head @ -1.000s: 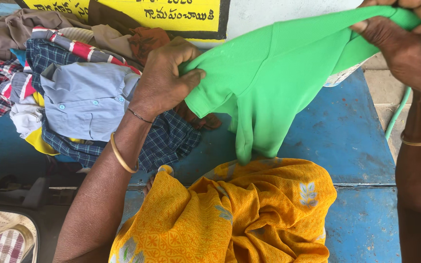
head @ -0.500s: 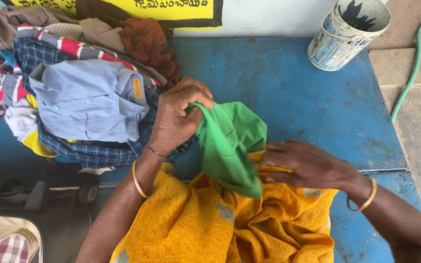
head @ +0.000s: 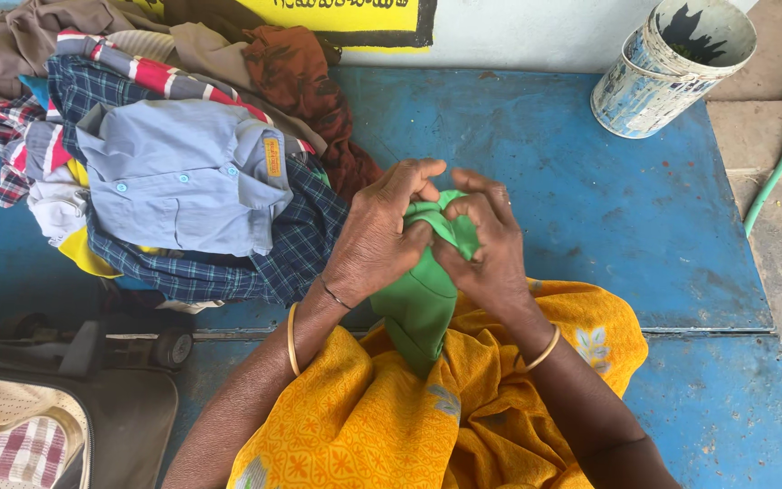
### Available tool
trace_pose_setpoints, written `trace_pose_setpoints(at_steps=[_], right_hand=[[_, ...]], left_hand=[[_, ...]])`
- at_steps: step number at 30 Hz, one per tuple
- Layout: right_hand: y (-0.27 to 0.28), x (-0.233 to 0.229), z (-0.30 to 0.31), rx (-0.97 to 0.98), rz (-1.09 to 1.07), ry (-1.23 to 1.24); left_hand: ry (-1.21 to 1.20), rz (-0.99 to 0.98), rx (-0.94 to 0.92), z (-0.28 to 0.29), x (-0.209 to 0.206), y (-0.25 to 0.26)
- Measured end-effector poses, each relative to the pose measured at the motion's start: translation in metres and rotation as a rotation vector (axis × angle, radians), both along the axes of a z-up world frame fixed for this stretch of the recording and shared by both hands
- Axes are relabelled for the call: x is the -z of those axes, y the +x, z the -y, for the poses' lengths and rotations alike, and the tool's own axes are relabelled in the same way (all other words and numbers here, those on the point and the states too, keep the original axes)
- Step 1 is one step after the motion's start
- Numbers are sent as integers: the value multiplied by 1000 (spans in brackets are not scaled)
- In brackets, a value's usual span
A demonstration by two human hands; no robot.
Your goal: The person folds a checkered cloth and a green shirt on a blue floor, then places them into an open suitcase. The person handles the items one at a time, smoothing and folding them neatly before packing.
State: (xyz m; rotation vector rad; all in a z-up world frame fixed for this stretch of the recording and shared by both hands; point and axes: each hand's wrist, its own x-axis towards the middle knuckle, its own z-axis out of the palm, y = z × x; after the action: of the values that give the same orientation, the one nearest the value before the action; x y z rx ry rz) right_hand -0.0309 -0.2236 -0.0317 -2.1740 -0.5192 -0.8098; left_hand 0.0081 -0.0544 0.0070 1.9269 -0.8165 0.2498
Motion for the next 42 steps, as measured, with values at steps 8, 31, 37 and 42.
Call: trace_pose_setpoints(at_steps=[8,31,37,42], right_hand=[[6,16,24,-262,-410,364],[-3,-22,14,-270,-66,-78],[-23,-22,24,-277,24,75],[-17,-9,20,-246,-311,273]], left_hand=[[-260,-321,354,-14,6,10],[-606,-785,190,-3,60,12],[-678,-748,67,-5,44,10],[-551,-558,32,-2,37,3]])
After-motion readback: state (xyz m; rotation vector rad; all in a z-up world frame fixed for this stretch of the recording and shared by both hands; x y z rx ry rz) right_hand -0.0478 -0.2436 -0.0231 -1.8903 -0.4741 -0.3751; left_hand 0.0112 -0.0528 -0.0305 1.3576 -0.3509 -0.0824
